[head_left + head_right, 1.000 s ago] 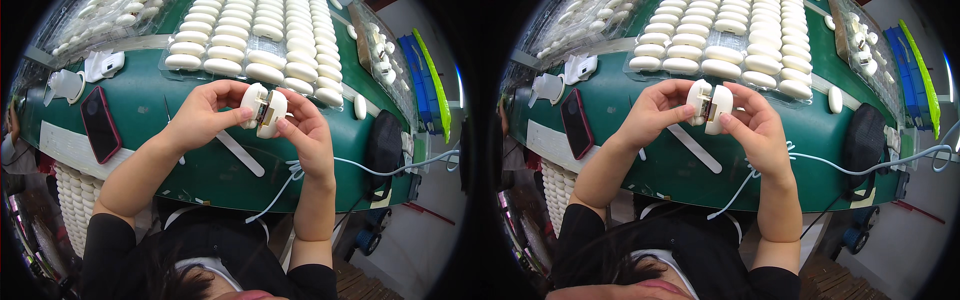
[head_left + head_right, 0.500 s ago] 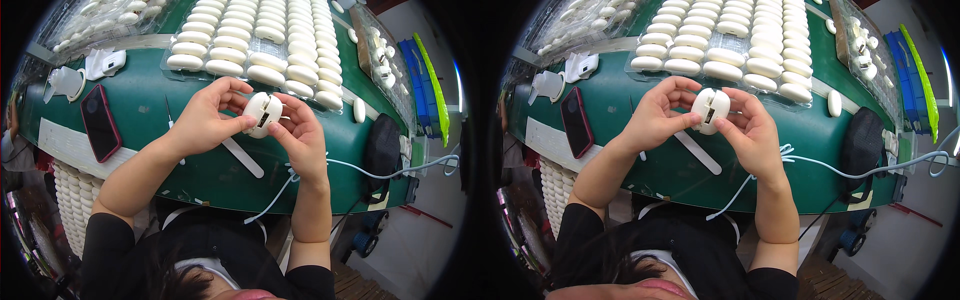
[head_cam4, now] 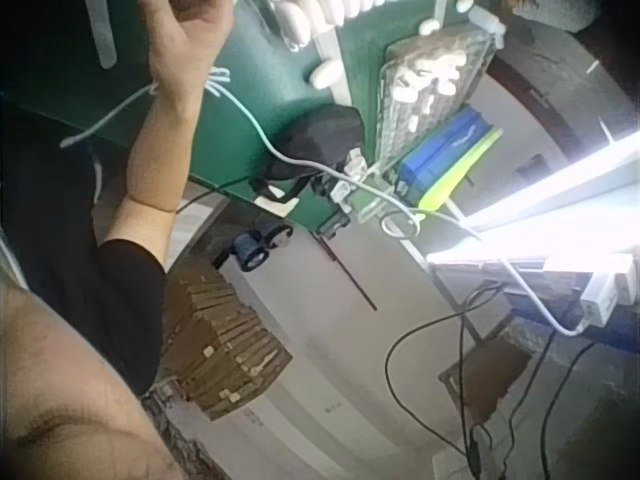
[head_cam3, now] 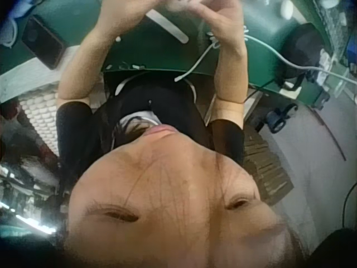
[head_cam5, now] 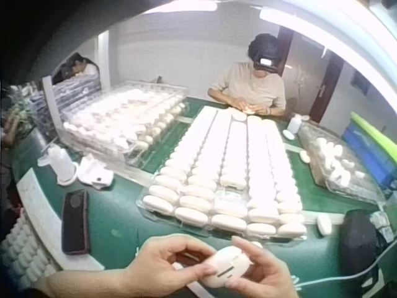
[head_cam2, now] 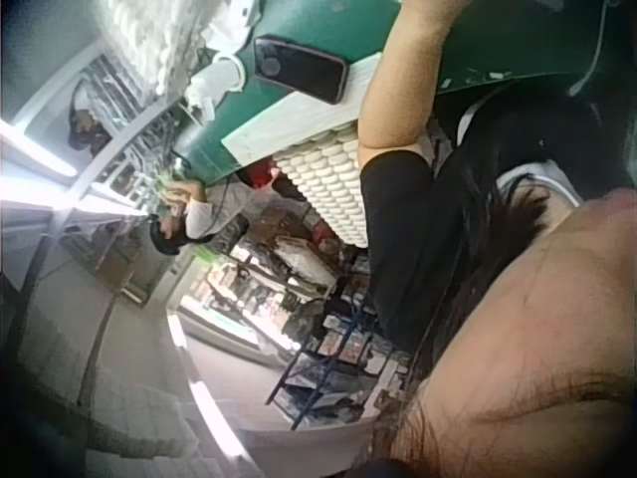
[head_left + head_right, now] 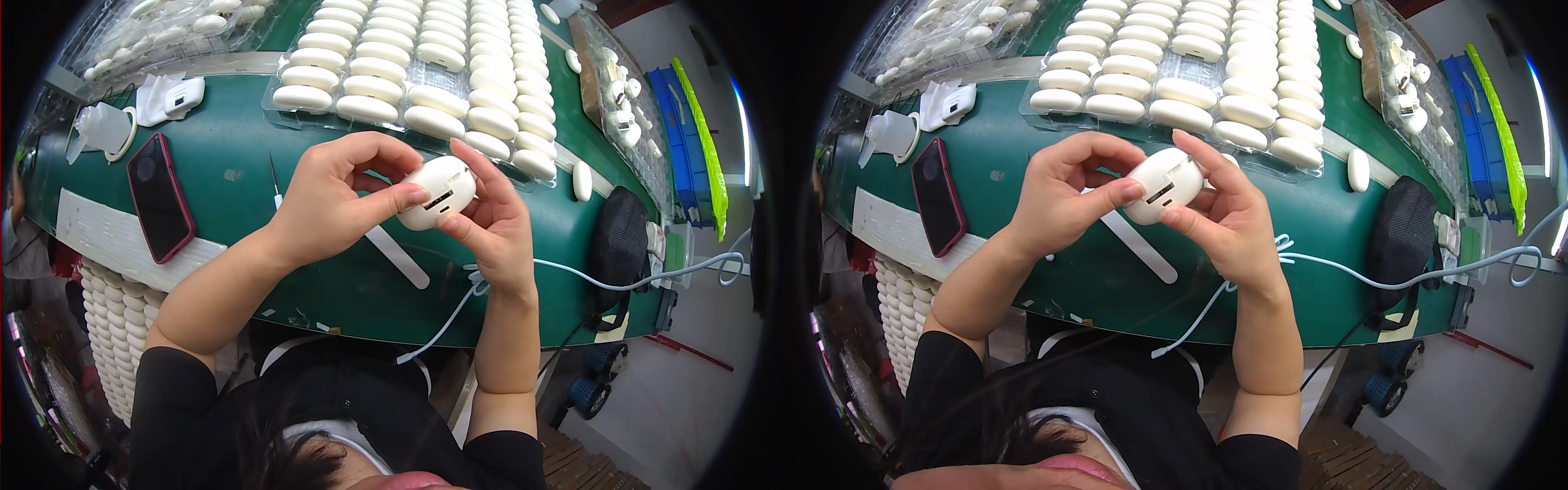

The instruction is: Inspecting and assembling internal components into plastic earbud cases at a factory workbench.

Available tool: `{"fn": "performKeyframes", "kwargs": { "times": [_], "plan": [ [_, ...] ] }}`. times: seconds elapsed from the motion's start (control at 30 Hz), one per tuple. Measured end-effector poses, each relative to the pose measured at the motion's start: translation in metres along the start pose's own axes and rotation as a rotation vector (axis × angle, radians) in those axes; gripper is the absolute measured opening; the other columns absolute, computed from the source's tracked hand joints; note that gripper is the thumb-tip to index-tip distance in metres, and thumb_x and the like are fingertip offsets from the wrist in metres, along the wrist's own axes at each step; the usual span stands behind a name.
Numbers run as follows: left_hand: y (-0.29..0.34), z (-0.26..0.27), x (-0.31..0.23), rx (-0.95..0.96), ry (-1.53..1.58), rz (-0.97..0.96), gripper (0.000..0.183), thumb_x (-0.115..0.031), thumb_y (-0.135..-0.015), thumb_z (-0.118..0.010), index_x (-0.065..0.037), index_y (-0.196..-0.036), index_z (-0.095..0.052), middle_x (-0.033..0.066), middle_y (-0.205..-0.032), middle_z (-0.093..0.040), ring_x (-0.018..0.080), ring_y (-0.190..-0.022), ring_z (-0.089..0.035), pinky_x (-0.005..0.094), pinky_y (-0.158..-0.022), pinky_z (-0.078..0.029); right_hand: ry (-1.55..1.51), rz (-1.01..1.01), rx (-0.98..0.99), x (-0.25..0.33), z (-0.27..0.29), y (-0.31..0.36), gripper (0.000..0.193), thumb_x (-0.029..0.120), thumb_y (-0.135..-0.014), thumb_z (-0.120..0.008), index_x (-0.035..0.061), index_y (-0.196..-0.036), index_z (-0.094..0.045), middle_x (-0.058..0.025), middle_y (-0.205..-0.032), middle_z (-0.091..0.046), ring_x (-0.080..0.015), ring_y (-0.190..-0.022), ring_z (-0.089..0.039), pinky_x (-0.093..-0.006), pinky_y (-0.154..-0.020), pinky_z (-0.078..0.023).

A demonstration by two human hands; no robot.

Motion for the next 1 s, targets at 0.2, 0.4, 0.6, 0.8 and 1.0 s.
{"fn": "performKeyframes", "kwargs": {
  "times": [0.2,0.4,0.6,0.8,1.0],
  "plan": [
    [0.0,-0.007,-0.021,0.005,-0.37,-0.435,0.055,-0.01,-0.067,-0.082,-0.003,-0.117,-0.06,0.0119,-0.111,-0.062,0.0251,-0.102,-0.06,0.0347,-0.087,-0.049,0.173,0.096,-0.083,0.003,0.0,0.006,0.075,0.012,-0.063,-0.088,0.0038,-0.121,-0.041,-0.0087,-0.107,-0.058,-0.0173,-0.099,-0.061,-0.0304,-0.085,-0.053],
    [-0.002,-0.002,-0.018,-0.014,-0.417,-0.427,0.061,-0.006,-0.06,-0.084,-0.004,-0.117,-0.06,0.0129,-0.111,-0.063,0.0261,-0.103,-0.06,0.0344,-0.09,-0.047,0.638,0.412,0.024,0.022,0.007,0.001,0.078,0.016,-0.058,-0.089,0.0029,-0.124,-0.05,-0.0125,-0.116,-0.06,-0.0247,-0.109,-0.058,-0.0362,-0.094,-0.046],
    [-0.004,-0.002,-0.017,-0.007,-0.433,-0.422,0.059,-0.005,-0.059,-0.083,-0.003,-0.114,-0.062,0.0122,-0.109,-0.064,0.0256,-0.101,-0.061,0.034,-0.089,-0.048,0.903,0.543,0.0,0.028,0.002,0.001,0.063,0.013,-0.056,-0.086,0.0038,-0.114,-0.062,-0.0138,-0.11,-0.065,-0.029,-0.103,-0.061,-0.0367,-0.088,-0.049],
    [-0.003,-0.001,-0.019,0.006,-0.455,-0.475,0.056,-0.005,-0.058,-0.083,-0.004,-0.111,-0.063,0.0115,-0.108,-0.065,0.026,-0.098,-0.062,0.0342,-0.087,-0.048,0.952,0.603,-0.041,0.031,-0.001,0.004,0.057,0.014,-0.056,-0.086,0.0044,-0.109,-0.065,-0.0128,-0.104,-0.067,-0.0282,-0.099,-0.063,-0.036,-0.086,-0.05],
    [-0.005,-0.003,-0.01,-0.004,-0.218,-0.272,0.057,-0.004,-0.062,-0.083,-0.003,-0.114,-0.061,0.0098,-0.11,-0.065,0.0214,-0.102,-0.063,0.0326,-0.092,-0.048,0.922,0.6,-0.045,0.03,0.0,0.006,0.057,0.014,-0.056,-0.086,0.0052,-0.108,-0.065,-0.0118,-0.104,-0.067,-0.0278,-0.098,-0.063,-0.0352,-0.084,-0.051]
  ]
}}
Point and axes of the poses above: each hand's wrist, its own y-axis away from the middle knuckle, its own z-axis out of the back of the hand, x = y × z, the point moved 4 cm from there along -y, towards the middle knuckle
